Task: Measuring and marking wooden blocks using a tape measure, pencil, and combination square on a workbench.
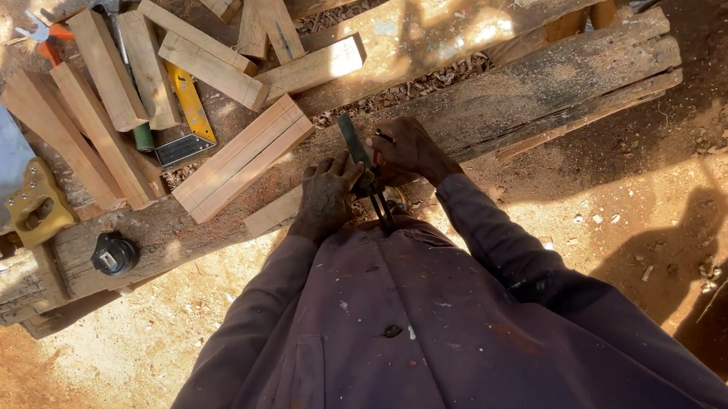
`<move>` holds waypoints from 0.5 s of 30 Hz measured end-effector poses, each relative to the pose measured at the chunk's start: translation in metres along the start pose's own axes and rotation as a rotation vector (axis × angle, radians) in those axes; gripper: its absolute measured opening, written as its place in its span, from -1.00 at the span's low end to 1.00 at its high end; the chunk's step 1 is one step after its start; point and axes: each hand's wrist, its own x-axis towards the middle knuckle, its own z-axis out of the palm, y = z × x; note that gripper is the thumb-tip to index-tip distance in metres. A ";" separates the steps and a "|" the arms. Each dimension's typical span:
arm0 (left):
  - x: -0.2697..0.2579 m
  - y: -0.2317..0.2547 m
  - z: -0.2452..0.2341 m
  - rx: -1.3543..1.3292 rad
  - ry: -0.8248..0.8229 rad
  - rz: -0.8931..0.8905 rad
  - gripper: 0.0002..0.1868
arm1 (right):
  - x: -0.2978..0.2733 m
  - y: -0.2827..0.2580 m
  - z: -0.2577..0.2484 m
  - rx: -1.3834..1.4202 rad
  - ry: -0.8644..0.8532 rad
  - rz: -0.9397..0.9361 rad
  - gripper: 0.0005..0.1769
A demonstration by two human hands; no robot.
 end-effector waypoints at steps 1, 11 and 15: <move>-0.001 0.001 -0.003 -0.003 0.002 -0.004 -0.31 | 0.003 -0.004 0.003 -0.002 -0.004 -0.002 -0.63; -0.004 0.005 -0.010 0.009 0.046 -0.011 -0.30 | -0.014 -0.032 0.004 0.134 0.251 -0.036 -0.80; -0.011 0.010 -0.022 -0.019 0.035 -0.013 -0.31 | -0.055 -0.052 0.011 0.055 0.217 -0.077 -0.90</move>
